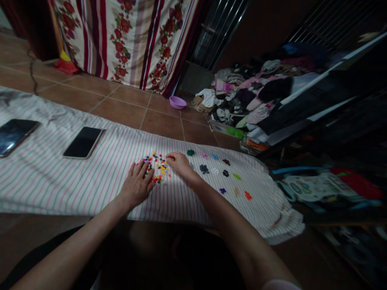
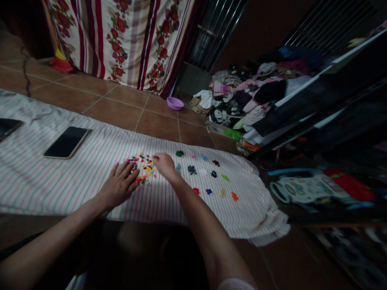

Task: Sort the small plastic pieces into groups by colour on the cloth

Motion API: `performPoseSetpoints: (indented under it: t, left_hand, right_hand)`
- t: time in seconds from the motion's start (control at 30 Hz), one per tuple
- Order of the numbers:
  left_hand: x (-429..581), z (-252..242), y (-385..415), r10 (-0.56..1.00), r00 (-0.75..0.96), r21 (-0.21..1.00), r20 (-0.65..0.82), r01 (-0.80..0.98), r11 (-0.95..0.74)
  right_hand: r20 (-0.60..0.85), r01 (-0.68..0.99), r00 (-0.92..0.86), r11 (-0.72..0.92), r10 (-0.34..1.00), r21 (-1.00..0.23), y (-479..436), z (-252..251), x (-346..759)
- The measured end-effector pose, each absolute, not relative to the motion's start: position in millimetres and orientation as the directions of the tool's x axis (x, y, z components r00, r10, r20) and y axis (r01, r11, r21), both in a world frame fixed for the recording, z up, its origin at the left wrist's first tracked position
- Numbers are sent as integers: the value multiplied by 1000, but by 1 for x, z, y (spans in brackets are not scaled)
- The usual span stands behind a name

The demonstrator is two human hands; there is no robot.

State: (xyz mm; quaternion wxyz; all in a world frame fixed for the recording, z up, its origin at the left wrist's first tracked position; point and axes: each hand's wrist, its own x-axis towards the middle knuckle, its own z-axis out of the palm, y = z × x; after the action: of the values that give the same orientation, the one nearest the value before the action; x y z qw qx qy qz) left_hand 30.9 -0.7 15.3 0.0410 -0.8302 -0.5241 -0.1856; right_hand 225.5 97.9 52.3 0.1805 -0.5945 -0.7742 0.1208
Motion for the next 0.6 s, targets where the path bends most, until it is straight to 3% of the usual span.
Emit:
performPoseSetpoints:
  t: [0.37,0.6]
  left_hand:
    - [31,10,4,856,380,115,351,890,-442]
    - [33,12,4,845,392,109,363,883,-456]
  right_hand:
    - [3,943,-151,145,989,-299,102,52,194]
    - [13,943,-117,115,993,-313,100,51,188]
